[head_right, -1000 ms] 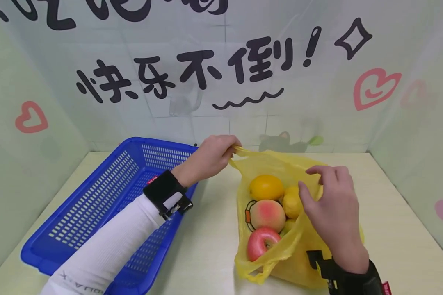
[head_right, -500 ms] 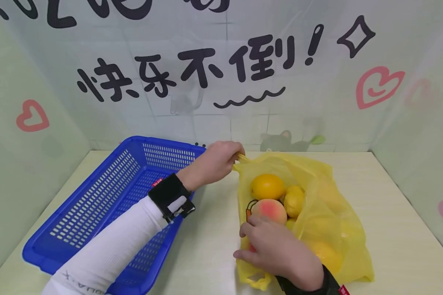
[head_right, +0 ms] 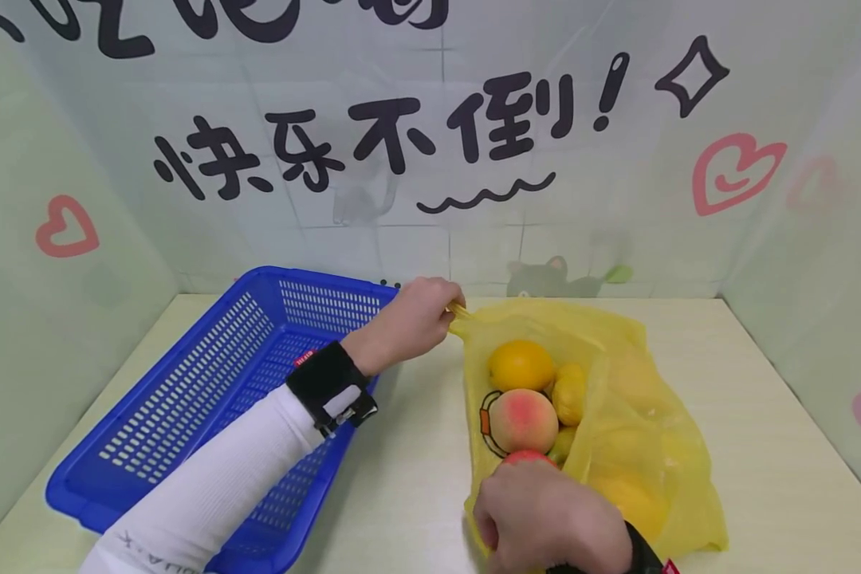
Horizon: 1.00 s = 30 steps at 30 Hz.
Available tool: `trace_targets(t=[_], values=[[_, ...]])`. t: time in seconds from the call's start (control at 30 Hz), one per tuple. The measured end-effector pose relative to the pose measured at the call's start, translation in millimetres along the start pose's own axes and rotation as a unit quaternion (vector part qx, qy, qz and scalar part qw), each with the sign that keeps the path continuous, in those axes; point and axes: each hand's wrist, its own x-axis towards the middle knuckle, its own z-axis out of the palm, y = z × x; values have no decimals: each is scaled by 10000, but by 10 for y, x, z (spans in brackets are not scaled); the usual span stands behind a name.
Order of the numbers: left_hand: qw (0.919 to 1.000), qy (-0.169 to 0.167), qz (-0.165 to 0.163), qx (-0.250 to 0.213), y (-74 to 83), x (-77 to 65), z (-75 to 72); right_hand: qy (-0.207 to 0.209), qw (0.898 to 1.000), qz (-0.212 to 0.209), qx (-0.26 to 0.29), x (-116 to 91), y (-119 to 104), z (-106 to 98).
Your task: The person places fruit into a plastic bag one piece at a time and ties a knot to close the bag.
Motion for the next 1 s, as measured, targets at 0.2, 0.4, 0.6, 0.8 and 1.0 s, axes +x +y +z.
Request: trace_targets(t=[0.2,0.4,0.6,0.8,1.0], values=[[9967,-154,-799,-13,-23,-96,-69,506,9964,-662,181,-72,152,-110],[9922,-457,-1152,163,-16,-326,-138,1376,9840,-991,543,-273,325,-247],[9812,-943,-1566,615,97,-656,-192,3545,9304,-734,-572,-457,379,-375],[9799,-699,-1754,-641,174,-1043,-372,4827,8691,-702,-818,-659,450,-493],[9529,-39,-1743,-2481,397,-1545,-564,5817,8121,-287,-365,-846,570,-550]])
